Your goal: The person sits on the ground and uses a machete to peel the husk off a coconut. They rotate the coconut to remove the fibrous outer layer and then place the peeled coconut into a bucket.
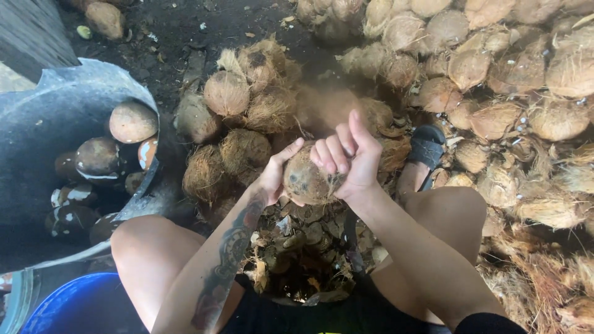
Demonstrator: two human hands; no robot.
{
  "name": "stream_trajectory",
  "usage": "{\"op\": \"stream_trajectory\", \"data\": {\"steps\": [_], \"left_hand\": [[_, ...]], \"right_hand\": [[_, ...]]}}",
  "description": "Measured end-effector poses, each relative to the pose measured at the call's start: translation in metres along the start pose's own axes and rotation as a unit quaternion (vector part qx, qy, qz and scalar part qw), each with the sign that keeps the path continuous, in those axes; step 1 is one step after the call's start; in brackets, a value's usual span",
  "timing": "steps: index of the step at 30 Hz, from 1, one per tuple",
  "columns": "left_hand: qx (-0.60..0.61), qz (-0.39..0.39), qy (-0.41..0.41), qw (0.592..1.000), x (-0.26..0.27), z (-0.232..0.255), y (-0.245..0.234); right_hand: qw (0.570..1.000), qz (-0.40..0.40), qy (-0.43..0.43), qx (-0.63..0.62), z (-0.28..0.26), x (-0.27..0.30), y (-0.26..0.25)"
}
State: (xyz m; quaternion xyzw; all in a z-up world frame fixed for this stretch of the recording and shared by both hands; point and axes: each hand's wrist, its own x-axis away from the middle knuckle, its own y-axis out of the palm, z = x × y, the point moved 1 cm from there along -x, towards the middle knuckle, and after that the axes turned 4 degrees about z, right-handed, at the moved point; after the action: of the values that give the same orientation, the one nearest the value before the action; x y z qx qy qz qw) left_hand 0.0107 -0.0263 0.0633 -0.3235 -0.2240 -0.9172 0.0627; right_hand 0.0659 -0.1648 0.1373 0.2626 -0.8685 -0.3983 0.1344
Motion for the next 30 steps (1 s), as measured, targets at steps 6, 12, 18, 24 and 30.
{"op": "stream_trajectory", "data": {"steps": [6, 12, 18, 24, 30], "left_hand": [[-0.199, -0.090, 0.298, 0.929, -0.009, 0.002, -0.008], [-0.236, 0.025, 0.266, 0.934, 0.006, 0.003, 0.007], [-0.221, 0.161, 0.242, 0.931, -0.008, -0.003, -0.018], [-0.293, 0.190, 0.130, 0.928, 0.026, 0.031, -0.003], [-0.266, 0.167, 0.163, 0.935, 0.043, 0.031, 0.008]], "right_hand": [[0.998, 0.044, -0.010, -0.034, -0.011, -0.005, -0.020], [0.997, -0.009, -0.055, 0.051, -0.011, -0.011, -0.045], [0.895, -0.040, -0.181, 0.405, -0.001, -0.011, -0.075], [0.706, -0.136, -0.231, 0.656, -0.002, 0.006, -0.047], [0.718, -0.076, -0.297, 0.625, 0.026, -0.011, -0.090]]}}
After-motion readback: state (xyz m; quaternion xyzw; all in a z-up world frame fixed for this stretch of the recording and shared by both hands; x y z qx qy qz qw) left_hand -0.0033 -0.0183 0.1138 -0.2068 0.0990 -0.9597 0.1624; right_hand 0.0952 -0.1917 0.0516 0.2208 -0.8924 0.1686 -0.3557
